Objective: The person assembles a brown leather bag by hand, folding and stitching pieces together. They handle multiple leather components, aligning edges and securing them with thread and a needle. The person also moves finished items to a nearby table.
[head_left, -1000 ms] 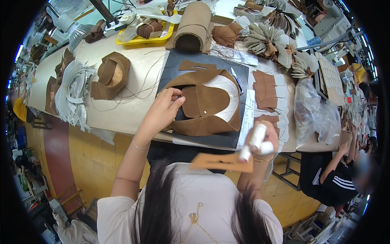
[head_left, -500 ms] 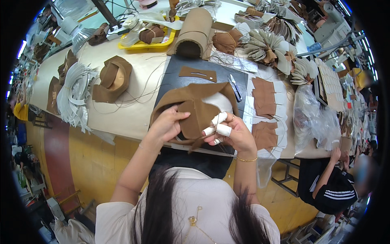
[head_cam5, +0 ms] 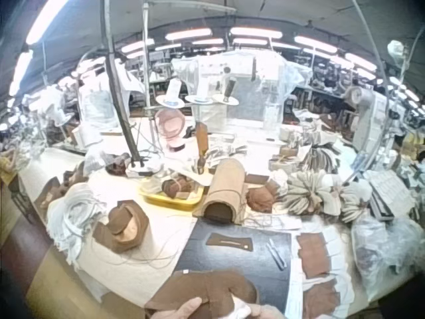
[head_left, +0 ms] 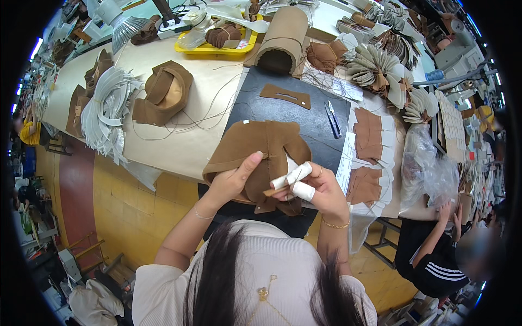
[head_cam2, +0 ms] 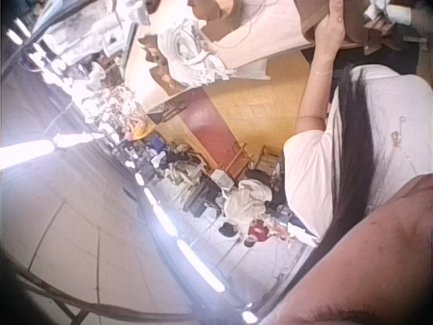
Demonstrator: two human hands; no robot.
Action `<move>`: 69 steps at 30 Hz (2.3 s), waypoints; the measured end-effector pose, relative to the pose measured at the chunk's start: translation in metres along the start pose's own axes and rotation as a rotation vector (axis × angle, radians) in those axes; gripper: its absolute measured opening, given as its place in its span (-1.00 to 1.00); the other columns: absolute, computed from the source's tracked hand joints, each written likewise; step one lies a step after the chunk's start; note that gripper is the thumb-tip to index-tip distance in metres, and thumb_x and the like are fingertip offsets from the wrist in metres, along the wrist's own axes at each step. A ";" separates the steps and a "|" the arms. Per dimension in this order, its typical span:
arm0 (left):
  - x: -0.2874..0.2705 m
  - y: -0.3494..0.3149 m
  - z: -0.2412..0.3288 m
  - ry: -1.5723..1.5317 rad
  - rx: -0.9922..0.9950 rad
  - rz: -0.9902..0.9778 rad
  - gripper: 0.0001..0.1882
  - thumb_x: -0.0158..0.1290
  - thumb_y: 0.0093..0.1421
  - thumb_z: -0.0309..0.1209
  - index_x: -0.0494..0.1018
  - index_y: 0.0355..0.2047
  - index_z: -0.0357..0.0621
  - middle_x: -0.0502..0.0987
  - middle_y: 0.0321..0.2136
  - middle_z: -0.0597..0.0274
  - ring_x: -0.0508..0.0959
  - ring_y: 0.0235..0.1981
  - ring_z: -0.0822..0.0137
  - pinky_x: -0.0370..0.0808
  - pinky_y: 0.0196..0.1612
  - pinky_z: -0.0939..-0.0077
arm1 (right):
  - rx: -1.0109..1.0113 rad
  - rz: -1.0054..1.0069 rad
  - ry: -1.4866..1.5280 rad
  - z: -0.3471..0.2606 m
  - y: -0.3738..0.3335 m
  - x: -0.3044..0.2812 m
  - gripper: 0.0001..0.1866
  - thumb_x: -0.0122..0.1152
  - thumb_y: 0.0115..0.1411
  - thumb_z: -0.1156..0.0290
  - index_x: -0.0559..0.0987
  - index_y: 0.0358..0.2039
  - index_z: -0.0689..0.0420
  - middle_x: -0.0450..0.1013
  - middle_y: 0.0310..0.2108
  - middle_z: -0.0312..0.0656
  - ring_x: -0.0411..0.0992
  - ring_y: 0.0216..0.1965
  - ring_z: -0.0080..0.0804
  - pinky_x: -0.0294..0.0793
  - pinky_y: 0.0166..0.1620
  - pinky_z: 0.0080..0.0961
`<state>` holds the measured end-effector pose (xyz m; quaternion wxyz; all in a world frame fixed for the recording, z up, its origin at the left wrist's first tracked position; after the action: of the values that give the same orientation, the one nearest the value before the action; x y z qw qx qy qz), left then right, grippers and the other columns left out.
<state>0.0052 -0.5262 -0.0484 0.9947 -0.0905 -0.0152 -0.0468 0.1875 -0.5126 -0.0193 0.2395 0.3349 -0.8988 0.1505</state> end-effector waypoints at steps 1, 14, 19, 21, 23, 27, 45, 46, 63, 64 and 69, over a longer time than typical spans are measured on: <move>0.003 0.000 0.003 -0.004 0.022 -0.036 -0.57 -0.07 0.34 -0.21 0.35 0.06 -0.30 0.44 0.00 0.17 0.43 0.00 0.36 0.34 0.09 0.47 | -0.024 0.028 -0.025 0.000 0.001 0.000 -0.82 0.03 0.23 0.61 0.46 -0.15 0.31 0.50 -0.16 0.00 0.54 -0.15 -0.27 0.53 -0.06 -0.46; 0.018 -0.011 0.019 0.068 0.127 -0.196 -0.68 -0.02 0.31 -0.27 0.45 -0.06 -0.25 0.53 -0.16 0.21 0.50 -0.12 0.35 0.40 -0.03 0.47 | -0.261 0.075 -0.195 -0.011 -0.006 -0.004 -0.82 0.12 0.17 0.61 0.49 -0.19 0.32 0.50 -0.16 -0.08 0.50 -0.16 -0.38 0.48 -0.02 -0.45; 0.021 -0.011 0.018 0.021 0.114 -0.252 -0.66 0.06 0.26 -0.27 0.45 -0.07 -0.24 0.54 -0.17 0.23 0.51 -0.17 0.39 0.41 -0.07 0.51 | -0.186 0.123 -0.082 -0.005 0.003 -0.004 -0.80 0.14 0.18 0.51 0.47 -0.17 0.25 0.44 -0.04 0.13 0.55 -0.18 -0.17 0.54 -0.08 -0.30; 0.021 -0.007 0.015 0.140 0.084 -0.269 -0.64 0.09 0.24 -0.26 0.43 -0.05 -0.24 0.52 -0.14 0.23 0.50 -0.16 0.40 0.41 -0.07 0.51 | -0.213 0.138 -0.065 -0.005 0.007 -0.003 -0.80 0.12 0.19 0.52 0.47 -0.16 0.23 0.42 0.00 0.14 0.55 -0.16 -0.16 0.54 -0.08 -0.30; 0.018 -0.004 0.010 -0.022 -0.058 -0.253 -0.60 0.15 0.19 -0.36 0.39 -0.02 -0.28 0.50 -0.09 0.23 0.48 -0.09 0.40 0.42 -0.03 0.51 | -0.256 0.160 -0.039 -0.005 0.012 -0.003 -0.81 0.08 0.21 0.53 0.47 -0.15 0.23 0.35 0.08 0.13 0.55 -0.16 -0.14 0.55 -0.08 -0.30; 0.015 0.001 0.002 -0.306 -0.175 -0.134 -0.57 0.18 0.13 -0.51 0.34 0.00 -0.33 0.48 -0.08 0.19 0.47 -0.07 0.41 0.42 0.02 0.52 | -0.365 0.262 -0.018 -0.006 0.011 -0.009 -0.80 0.05 0.23 0.54 0.46 -0.12 0.22 0.33 0.10 0.09 0.58 -0.26 -0.13 0.60 -0.16 -0.32; 0.017 0.023 -0.027 -0.341 0.011 0.241 -0.76 0.22 0.08 -0.57 0.51 -0.23 -0.40 0.58 -0.33 0.20 0.54 -0.33 0.53 0.49 -0.23 0.70 | -0.115 0.490 -0.113 0.035 0.010 -0.007 -0.77 0.13 0.20 0.56 0.49 -0.12 0.28 0.50 -0.42 -0.23 0.51 -0.55 -0.56 0.47 -0.49 -0.71; 0.017 0.023 -0.026 -0.359 0.027 0.227 -0.77 0.22 0.08 -0.57 0.52 -0.24 -0.40 0.59 -0.34 0.21 0.54 -0.35 0.54 0.48 -0.24 0.72 | -0.101 0.508 -0.153 0.036 0.010 -0.007 -0.77 0.14 0.18 0.57 0.51 -0.13 0.28 0.50 -0.45 -0.25 0.50 -0.57 -0.58 0.46 -0.51 -0.72; 0.018 0.032 -0.013 -0.170 0.146 0.161 -0.78 0.12 0.19 -0.52 0.48 -0.14 -0.30 0.52 -0.33 0.32 0.49 -0.37 0.63 0.43 -0.32 0.78 | -0.103 0.584 -0.530 0.022 0.014 -0.011 -0.73 0.17 0.14 0.53 0.60 -0.11 0.22 0.36 -0.67 -0.40 0.24 -0.73 -0.79 0.21 -0.68 -0.76; 0.017 0.032 -0.013 -0.160 0.153 0.157 -0.78 0.12 0.20 -0.52 0.48 -0.14 -0.30 0.52 -0.33 0.33 0.49 -0.37 0.63 0.42 -0.32 0.78 | -0.105 0.582 -0.548 0.021 0.014 -0.011 -0.72 0.18 0.14 0.54 0.60 -0.11 0.22 0.35 -0.68 -0.41 0.23 -0.74 -0.79 0.20 -0.68 -0.76; 0.016 0.030 -0.011 -0.130 0.167 0.137 -0.78 0.12 0.20 -0.51 0.46 -0.14 -0.28 0.53 -0.31 0.34 0.49 -0.36 0.63 0.42 -0.32 0.78 | -0.115 0.572 -0.609 0.019 0.015 -0.012 -0.71 0.19 0.13 0.54 0.60 -0.10 0.22 0.33 -0.70 -0.44 0.20 -0.75 -0.80 0.16 -0.69 -0.75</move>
<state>0.0247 -0.5002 -0.0641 0.9965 -0.0111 -0.0771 0.0288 0.1789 -0.5030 -0.0434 -0.0703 0.0875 -0.9922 0.0546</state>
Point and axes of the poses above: each hand's wrist, its own y-axis towards the middle knuckle, its own x-axis out of the palm, z = x × y, the point moved 5 cm from there along y, towards the middle knuckle
